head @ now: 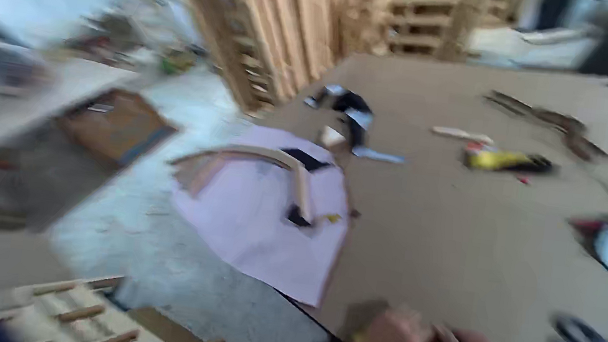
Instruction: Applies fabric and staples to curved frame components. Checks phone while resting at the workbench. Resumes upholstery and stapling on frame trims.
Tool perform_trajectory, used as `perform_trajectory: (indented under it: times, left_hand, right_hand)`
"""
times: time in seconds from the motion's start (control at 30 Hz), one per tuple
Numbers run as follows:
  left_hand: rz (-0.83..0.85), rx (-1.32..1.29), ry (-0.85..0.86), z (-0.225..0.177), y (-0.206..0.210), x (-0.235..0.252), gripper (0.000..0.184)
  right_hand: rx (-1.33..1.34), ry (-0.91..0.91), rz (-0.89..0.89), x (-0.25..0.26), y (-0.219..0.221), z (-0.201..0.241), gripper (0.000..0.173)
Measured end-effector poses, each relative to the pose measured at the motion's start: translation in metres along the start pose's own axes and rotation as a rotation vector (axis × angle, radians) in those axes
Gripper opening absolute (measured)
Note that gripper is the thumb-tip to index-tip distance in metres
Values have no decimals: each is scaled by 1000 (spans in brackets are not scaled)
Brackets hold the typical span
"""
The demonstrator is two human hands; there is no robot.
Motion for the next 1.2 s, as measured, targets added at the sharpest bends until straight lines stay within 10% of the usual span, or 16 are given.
perform_trajectory:
  times: [0.33, 0.5, 0.8, 1.0, 1.2]
  left_hand:
    - [504, -268, -206, 33, 41, 15, 29]
    - [193, -211, 92, 26, 30, 9, 25]
    - [247, -150, 183, 28, 30, 13, 26]
    - [299, -382, 3, 70, 21, 42, 25]
    - [727, -818, -414, 94, 32, 66, 10]
  right_hand:
    - [129, 439, -72, -12, 8, -34, 27]
    - [107, 502, -73, -14, 7, -46, 28]
    - [13, 369, -281, -41, -19, -47, 23]
    - [-172, 348, -571, -87, -66, -52, 22]
    - [223, 181, -220, -8, -18, 3, 38]
Point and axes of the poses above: each hand's wrist, its own x-axis towards the middle knuckle, its own y-axis out of the palm, z = x × y, the point moved 10 cm from there along x, towards the middle knuckle, and after that the axes turned 11 degrees about -x, right-handed, at the moved point
